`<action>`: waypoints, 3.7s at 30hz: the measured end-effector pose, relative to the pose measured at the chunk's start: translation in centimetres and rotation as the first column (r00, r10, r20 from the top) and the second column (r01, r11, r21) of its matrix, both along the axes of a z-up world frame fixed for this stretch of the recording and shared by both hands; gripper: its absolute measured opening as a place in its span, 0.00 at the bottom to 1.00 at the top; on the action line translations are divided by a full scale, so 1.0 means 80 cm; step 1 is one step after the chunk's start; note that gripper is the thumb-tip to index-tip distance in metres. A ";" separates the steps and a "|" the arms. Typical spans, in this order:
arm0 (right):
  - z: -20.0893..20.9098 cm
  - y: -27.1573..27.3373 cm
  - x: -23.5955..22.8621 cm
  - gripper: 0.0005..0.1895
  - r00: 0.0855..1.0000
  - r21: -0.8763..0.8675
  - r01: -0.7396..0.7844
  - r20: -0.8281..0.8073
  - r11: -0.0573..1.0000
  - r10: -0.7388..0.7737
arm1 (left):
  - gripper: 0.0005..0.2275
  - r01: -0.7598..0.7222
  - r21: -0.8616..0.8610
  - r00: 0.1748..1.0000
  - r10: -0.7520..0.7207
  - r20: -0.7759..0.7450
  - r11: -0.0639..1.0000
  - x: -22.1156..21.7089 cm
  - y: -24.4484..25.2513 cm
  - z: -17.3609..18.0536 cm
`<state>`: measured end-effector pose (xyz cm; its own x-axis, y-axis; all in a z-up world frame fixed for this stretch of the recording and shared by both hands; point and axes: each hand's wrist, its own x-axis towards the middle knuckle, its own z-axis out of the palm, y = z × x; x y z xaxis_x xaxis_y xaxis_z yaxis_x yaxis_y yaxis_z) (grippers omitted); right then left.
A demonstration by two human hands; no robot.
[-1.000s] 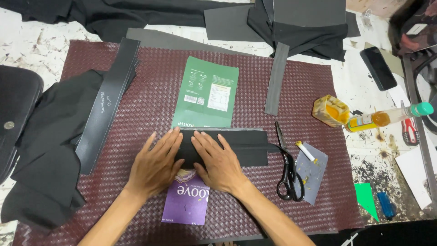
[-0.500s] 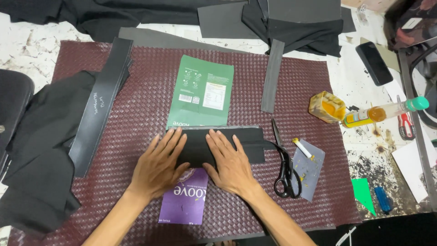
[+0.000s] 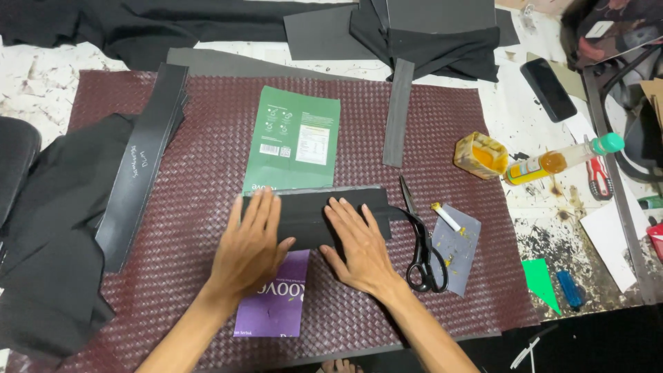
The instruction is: Assembling a black leather pouch by applying glue to the edges and folding them over
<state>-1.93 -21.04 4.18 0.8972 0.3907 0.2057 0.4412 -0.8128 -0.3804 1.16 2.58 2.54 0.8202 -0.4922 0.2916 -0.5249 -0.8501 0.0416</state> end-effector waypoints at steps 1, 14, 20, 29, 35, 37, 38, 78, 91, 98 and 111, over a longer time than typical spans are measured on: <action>-0.002 -0.004 0.000 0.35 1.000 -0.021 -0.007 0.024 1.000 0.007 | 0.31 0.069 -0.020 0.996 -0.070 -0.055 0.997 0.003 -0.010 0.005; 0.013 -0.019 0.037 0.46 0.993 -0.237 0.015 -0.106 0.971 -0.042 | 0.32 0.166 -0.144 0.986 -0.164 0.025 0.976 0.016 -0.041 -0.030; 0.003 -0.042 -0.010 0.40 0.998 -0.133 0.061 0.036 0.989 -0.057 | 0.32 0.147 -0.131 0.989 -0.147 0.017 0.980 0.014 -0.062 -0.008; 0.000 -0.049 0.001 0.34 0.986 -0.235 0.165 0.071 0.958 -0.152 | 0.27 0.275 -0.181 0.954 -0.291 -0.069 0.944 0.020 -0.106 -0.024; 0.001 -0.045 0.007 0.46 0.953 -0.287 0.272 -0.052 0.919 -0.299 | 0.26 0.255 -0.167 0.964 -0.263 -0.025 0.952 0.020 -0.110 -0.028; -0.002 -0.043 0.008 0.46 0.954 -0.275 0.280 -0.028 0.920 -0.299 | 0.25 0.236 -0.152 0.971 -0.241 -0.010 0.960 0.021 -0.115 -0.024; -0.002 -0.041 0.004 0.46 0.951 -0.274 0.290 -0.023 0.917 -0.308 | 0.25 0.246 -0.152 0.968 -0.250 -0.005 0.957 0.022 -0.115 -0.023; -0.005 0.076 0.022 0.34 0.996 -0.249 0.087 -0.008 0.965 -0.092 | 0.35 -0.230 0.099 0.966 0.214 0.147 0.968 -0.016 0.016 0.002; -0.010 -0.008 0.018 0.35 0.963 -0.245 0.268 0.032 0.932 -0.269 | 0.32 -0.247 0.044 0.957 0.237 0.167 0.968 -0.014 0.020 0.002; 0.018 -0.043 0.042 0.29 0.919 0.020 0.351 -0.199 0.936 -0.341 | 0.23 -0.249 -0.032 0.964 0.251 0.085 0.968 0.024 0.035 -0.003; -0.011 -0.123 0.106 0.27 0.778 0.223 0.572 -0.451 0.789 -0.437 | 0.28 -0.044 -0.012 0.763 0.026 -0.646 0.999 0.135 -0.013 0.036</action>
